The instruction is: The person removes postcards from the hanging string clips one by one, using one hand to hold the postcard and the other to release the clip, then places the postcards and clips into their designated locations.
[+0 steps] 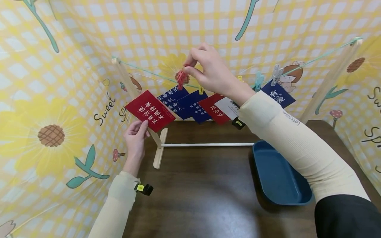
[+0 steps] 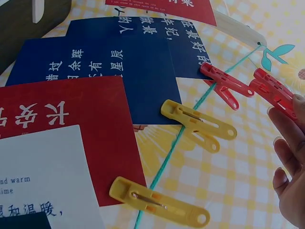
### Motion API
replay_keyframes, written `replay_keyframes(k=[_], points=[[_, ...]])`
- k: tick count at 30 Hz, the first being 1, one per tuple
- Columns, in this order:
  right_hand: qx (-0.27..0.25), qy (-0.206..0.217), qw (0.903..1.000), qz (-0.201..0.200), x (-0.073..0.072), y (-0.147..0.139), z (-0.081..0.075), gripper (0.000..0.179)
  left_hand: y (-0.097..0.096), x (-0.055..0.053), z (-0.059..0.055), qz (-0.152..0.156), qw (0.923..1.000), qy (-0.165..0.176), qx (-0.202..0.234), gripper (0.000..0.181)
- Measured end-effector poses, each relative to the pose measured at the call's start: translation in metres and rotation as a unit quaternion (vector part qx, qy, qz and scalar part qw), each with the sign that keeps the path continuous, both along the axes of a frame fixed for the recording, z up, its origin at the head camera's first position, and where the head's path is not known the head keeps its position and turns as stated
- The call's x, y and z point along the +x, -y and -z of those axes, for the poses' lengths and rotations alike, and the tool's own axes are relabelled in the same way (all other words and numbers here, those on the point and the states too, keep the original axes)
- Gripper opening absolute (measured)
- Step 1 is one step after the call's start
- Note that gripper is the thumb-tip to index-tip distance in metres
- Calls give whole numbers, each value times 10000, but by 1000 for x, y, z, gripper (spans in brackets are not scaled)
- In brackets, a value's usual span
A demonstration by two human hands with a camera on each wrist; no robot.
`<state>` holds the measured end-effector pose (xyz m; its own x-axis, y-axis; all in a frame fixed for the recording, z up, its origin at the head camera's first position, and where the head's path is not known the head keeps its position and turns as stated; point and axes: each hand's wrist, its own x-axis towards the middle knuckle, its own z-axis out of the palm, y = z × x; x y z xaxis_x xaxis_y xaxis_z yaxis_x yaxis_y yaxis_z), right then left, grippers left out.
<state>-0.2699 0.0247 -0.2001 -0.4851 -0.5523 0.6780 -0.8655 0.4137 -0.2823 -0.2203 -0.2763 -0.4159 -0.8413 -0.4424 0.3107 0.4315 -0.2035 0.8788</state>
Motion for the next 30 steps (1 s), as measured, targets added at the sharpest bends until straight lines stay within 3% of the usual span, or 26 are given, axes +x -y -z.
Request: replay_keyframes(k=[15, 23, 30], points=[[92, 103, 9999, 37, 5, -19, 4, 16, 0, 11, 1, -3, 10000, -38, 10, 6], [112, 95, 9997, 195, 9, -33, 10, 18, -3, 16, 0, 64, 9990, -314, -302, 19], [46, 23, 9999, 156, 11, -42, 14, 18, -8, 21, 0, 116, 9986, -268, -440, 21]])
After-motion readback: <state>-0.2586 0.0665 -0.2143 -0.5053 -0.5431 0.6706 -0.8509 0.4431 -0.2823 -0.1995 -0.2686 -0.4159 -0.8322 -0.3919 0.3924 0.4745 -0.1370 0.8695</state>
